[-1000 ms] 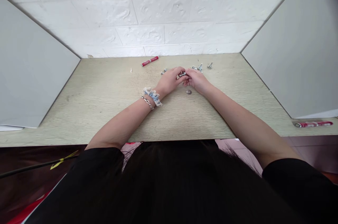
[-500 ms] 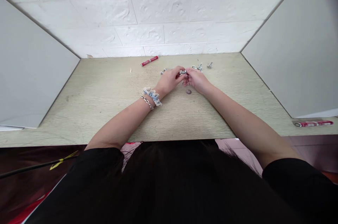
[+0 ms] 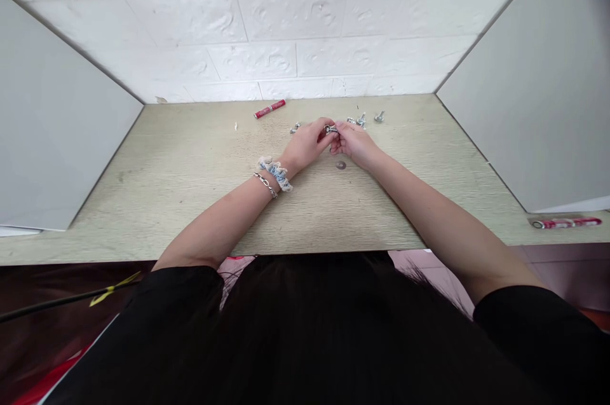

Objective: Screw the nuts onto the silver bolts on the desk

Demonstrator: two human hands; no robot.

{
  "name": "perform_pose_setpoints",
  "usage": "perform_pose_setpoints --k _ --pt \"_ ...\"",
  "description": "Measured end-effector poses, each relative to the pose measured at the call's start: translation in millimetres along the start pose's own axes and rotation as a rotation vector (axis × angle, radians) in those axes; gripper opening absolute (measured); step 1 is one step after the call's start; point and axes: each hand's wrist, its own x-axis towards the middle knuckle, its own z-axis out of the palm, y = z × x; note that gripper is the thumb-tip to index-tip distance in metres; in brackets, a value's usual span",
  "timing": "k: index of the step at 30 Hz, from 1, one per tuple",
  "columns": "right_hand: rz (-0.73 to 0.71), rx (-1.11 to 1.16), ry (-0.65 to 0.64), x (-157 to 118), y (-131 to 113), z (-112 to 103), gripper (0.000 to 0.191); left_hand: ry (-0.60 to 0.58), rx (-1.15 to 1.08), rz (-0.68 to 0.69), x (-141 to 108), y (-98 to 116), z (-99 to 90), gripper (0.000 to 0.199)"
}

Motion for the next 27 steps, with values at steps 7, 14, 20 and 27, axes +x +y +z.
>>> perform_pose_setpoints --k 7,14,20,27 --pt "0.019 0.012 -0.028 -3.2 -3.5 -0.2 0.019 -0.016 -0.008 0.005 0.3 1.0 -1.2 0.02" --pt "0.038 0.047 0.003 -6.3 -7.7 1.0 0.016 -0.049 -0.01 0.015 -1.1 3.2 -2.0 0.022" --pt "0.048 0.021 0.041 -2.3 -5.5 3.4 0.028 -0.056 -0.026 0.032 -1.2 5.3 -3.6 0.021" --pt "0.015 -0.063 0.113 0.1 -2.6 5.4 0.055 -0.071 -0.033 0.067 -2.9 9.7 -4.8 0.023"
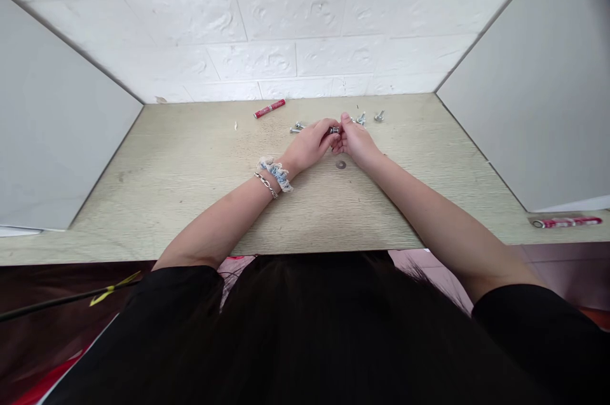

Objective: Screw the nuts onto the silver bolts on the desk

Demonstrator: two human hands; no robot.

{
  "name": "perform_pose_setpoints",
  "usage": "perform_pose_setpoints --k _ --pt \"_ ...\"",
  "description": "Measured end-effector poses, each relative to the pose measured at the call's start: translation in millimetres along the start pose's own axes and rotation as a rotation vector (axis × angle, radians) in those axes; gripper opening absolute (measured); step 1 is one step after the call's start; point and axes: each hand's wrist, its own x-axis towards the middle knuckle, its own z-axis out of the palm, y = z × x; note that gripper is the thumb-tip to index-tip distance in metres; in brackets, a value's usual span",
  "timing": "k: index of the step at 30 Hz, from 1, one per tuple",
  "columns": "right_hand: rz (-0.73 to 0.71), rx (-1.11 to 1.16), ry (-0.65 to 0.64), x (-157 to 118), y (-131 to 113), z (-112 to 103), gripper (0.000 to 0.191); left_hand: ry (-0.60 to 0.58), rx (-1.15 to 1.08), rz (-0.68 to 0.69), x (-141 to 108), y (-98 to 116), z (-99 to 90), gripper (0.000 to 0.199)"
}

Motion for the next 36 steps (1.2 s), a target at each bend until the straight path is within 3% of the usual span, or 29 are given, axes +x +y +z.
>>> perform_pose_setpoints --k 7,11,28,36 --pt "-0.059 -0.107 0.007 -0.4 2.6 -2.7 0.058 -0.002 -0.01 0.018 -0.7 0.0 -0.1 0.022" --pt "-0.034 -0.067 -0.046 2.6 5.2 -6.4 0.05 -0.004 -0.021 0.006 -1.1 -1.1 0.1 0.021" --pt "0.044 -0.002 -0.025 -0.1 -0.9 -5.3 0.024 -0.061 -0.067 -0.101 -0.2 -3.0 2.2 0.024" --pt "0.007 -0.147 -0.028 -1.4 -2.0 -3.1 0.028 -0.106 -0.028 -0.103 1.8 -11.1 4.5 0.028"
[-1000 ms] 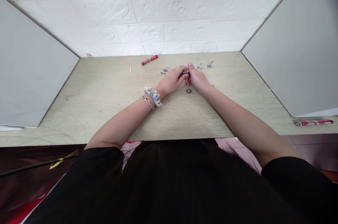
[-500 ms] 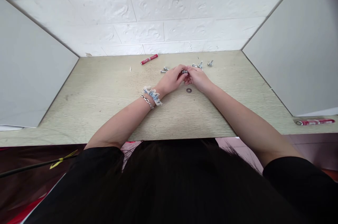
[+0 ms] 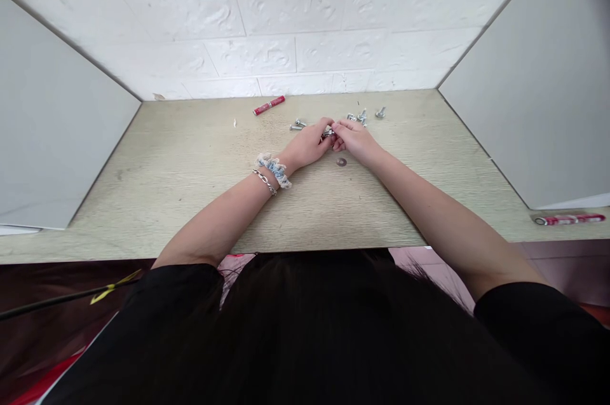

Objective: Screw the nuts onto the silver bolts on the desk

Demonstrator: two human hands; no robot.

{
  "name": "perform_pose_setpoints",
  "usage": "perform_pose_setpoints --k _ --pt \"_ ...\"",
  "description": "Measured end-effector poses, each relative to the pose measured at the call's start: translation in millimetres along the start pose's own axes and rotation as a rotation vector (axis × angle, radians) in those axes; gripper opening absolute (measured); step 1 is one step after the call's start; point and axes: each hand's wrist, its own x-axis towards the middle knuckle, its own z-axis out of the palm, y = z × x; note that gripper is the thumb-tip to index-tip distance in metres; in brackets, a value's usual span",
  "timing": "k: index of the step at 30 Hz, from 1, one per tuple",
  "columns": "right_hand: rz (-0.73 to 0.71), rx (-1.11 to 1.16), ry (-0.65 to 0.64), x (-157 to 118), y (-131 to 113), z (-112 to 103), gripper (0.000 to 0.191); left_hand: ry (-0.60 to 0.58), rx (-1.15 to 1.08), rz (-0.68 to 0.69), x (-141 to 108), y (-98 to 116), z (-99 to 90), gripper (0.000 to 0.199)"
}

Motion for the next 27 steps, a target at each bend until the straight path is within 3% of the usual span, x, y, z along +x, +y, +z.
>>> perform_pose_setpoints --k 14,20,27 --pt "-0.09 -0.03 -0.036 -1.4 2.5 -1.0 0.031 -0.024 0.071 0.061 -0.6 2.3 -1.5 0.026" --pt "-0.132 -0.06 -0.055 3.9 8.2 -3.4 0.046 -0.028 0.114 0.081 0.6 -2.0 2.7 0.052" --pt "-0.16 -0.093 -0.066 4.0 9.2 -2.9 0.027 -0.042 0.169 0.03 0.5 -1.7 2.1 0.059"
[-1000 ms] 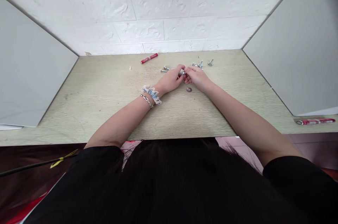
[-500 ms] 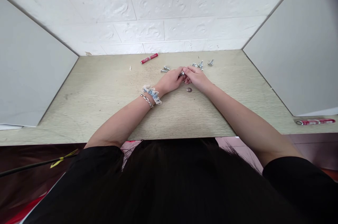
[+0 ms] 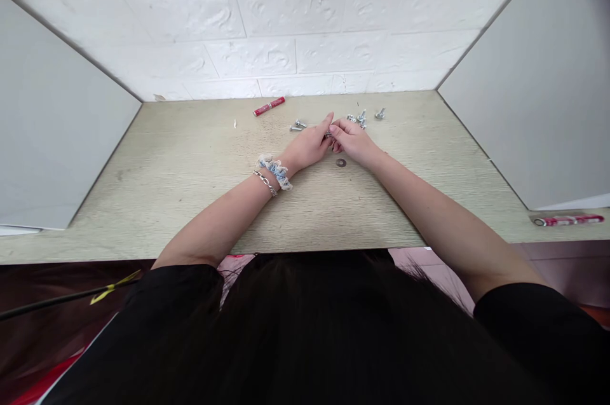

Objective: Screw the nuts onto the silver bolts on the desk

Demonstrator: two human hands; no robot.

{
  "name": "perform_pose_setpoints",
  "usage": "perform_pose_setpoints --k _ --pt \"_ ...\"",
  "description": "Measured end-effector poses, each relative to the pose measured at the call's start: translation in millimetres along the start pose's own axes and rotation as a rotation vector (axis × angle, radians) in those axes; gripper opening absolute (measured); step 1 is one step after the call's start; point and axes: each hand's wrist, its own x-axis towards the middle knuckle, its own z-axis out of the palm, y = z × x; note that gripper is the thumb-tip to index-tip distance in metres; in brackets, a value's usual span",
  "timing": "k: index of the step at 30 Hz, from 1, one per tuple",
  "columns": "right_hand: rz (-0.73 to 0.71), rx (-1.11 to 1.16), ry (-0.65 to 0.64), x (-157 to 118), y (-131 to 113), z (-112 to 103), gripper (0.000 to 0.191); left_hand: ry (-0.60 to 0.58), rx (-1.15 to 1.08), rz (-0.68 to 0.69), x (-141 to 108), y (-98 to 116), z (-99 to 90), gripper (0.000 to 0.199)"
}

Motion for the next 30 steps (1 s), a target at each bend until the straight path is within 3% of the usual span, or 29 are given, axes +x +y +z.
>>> perform_pose_setpoints --k 3,7,18,30 --pt "0.028 0.018 0.007 -1.6 -2.6 0.7 0.015 0.017 0.023 0.003 0.9 -2.4 1.4 0.057" --pt "0.05 0.037 0.023 -2.7 -4.0 1.1 0.014 0.05 0.0 0.023 1.5 -4.3 2.8 0.056" --pt "-0.009 0.022 -0.036 0.2 4.3 -2.6 0.065 0.078 0.086 0.184 -0.5 1.3 3.3 0.062" --pt "-0.05 -0.041 -0.005 -2.0 2.1 -2.1 0.064 -0.005 0.037 0.086 -1.0 4.5 2.7 0.065"
